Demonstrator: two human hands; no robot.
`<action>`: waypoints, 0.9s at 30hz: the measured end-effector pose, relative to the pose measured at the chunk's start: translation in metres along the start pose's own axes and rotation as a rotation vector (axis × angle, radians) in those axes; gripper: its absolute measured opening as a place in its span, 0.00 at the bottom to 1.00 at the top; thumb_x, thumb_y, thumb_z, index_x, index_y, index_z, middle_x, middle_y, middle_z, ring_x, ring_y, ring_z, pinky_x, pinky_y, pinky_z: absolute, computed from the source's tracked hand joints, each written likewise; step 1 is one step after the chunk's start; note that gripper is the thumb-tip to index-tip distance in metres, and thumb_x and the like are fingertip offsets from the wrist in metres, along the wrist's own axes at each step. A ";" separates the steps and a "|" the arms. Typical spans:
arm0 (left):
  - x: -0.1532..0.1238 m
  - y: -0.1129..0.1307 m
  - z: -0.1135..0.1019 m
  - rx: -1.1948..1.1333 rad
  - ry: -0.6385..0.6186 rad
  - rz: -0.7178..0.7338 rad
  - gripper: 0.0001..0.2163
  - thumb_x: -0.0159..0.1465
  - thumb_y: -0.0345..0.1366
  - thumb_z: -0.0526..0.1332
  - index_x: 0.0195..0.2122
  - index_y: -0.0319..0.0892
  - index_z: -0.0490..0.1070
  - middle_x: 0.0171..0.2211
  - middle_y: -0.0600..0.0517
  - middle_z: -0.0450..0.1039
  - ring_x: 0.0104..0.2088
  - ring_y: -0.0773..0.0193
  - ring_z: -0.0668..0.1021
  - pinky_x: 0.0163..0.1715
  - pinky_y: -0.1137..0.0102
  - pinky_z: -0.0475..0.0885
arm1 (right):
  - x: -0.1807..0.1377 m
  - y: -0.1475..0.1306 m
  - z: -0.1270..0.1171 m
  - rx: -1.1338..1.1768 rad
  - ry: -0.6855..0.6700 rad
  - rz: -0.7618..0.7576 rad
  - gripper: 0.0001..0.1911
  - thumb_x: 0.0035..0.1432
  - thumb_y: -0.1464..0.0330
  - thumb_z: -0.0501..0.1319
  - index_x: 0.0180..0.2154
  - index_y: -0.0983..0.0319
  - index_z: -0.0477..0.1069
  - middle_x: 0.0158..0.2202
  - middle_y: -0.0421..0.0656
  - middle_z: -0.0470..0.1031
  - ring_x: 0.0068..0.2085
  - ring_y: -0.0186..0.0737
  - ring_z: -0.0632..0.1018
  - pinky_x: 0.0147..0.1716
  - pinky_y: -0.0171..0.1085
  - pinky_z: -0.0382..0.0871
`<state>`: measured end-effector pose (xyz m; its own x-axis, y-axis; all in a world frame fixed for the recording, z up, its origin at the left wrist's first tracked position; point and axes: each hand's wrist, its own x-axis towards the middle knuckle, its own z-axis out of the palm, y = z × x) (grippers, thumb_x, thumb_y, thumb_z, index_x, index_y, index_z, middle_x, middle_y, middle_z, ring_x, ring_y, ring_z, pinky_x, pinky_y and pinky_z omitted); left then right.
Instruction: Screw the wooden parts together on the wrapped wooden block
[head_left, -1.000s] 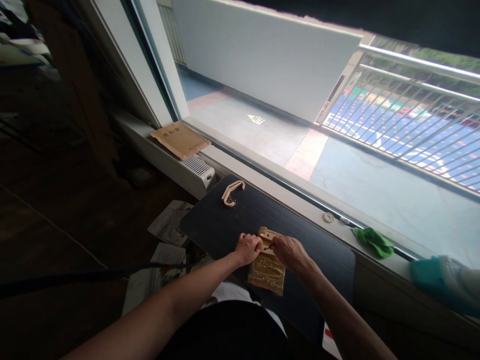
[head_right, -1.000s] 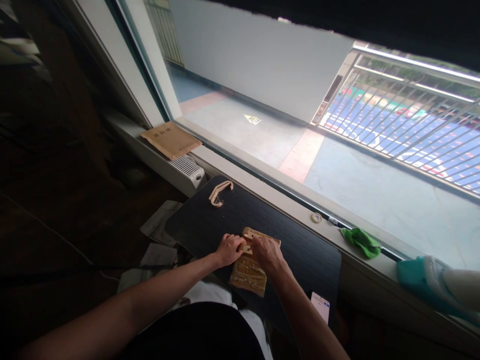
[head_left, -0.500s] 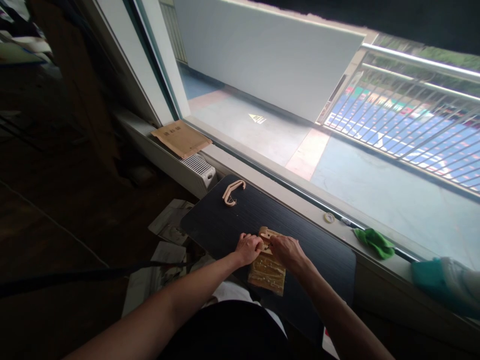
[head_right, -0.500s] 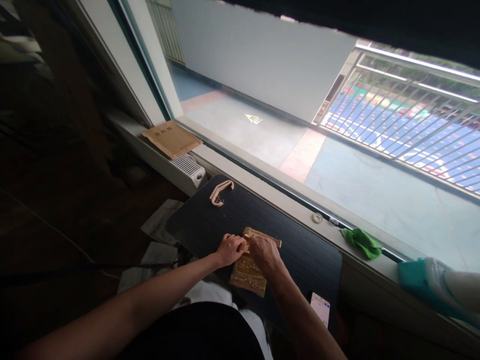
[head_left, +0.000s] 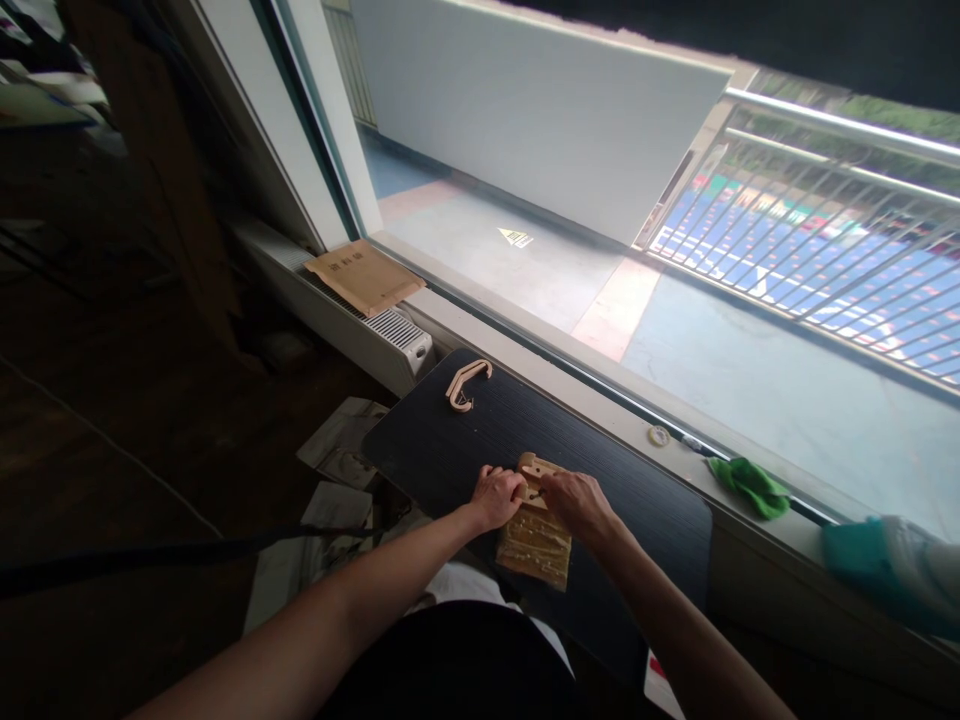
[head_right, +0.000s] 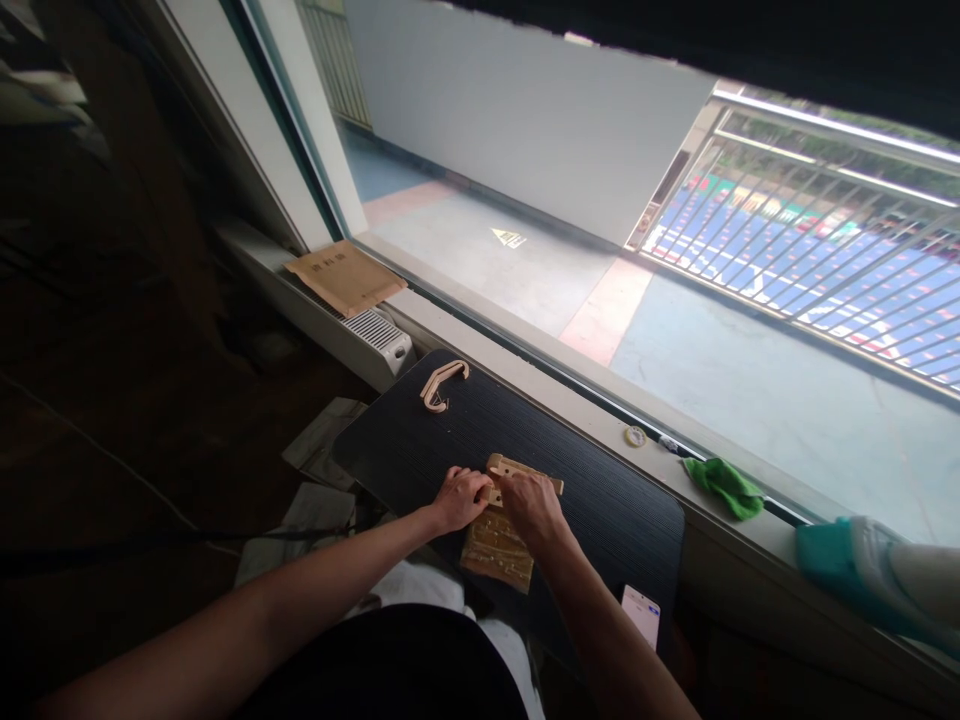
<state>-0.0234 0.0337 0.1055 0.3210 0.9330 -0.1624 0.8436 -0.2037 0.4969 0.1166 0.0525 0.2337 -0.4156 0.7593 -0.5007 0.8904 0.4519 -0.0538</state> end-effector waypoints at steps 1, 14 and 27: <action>0.000 0.000 0.000 0.002 0.003 0.001 0.08 0.59 0.30 0.55 0.37 0.45 0.70 0.36 0.51 0.74 0.40 0.59 0.73 0.46 0.60 0.58 | 0.000 0.000 -0.001 0.009 0.010 -0.016 0.17 0.61 0.73 0.47 0.46 0.58 0.70 0.38 0.45 0.77 0.39 0.39 0.76 0.36 0.34 0.65; 0.000 -0.001 0.003 0.006 0.022 0.007 0.07 0.59 0.31 0.54 0.35 0.45 0.71 0.34 0.52 0.74 0.39 0.60 0.73 0.46 0.60 0.58 | -0.004 0.002 -0.006 0.092 0.003 0.060 0.12 0.61 0.68 0.49 0.38 0.62 0.71 0.37 0.46 0.77 0.38 0.38 0.76 0.37 0.33 0.64; 0.000 0.000 0.000 -0.001 -0.005 -0.003 0.08 0.59 0.31 0.55 0.37 0.45 0.70 0.37 0.51 0.74 0.40 0.59 0.72 0.46 0.60 0.58 | -0.005 0.004 -0.006 0.054 0.023 -0.047 0.15 0.60 0.74 0.48 0.39 0.60 0.72 0.37 0.45 0.76 0.38 0.38 0.76 0.36 0.34 0.65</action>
<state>-0.0237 0.0333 0.1053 0.3211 0.9320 -0.1683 0.8441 -0.2011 0.4971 0.1213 0.0538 0.2409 -0.4605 0.7490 -0.4764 0.8784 0.4619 -0.1230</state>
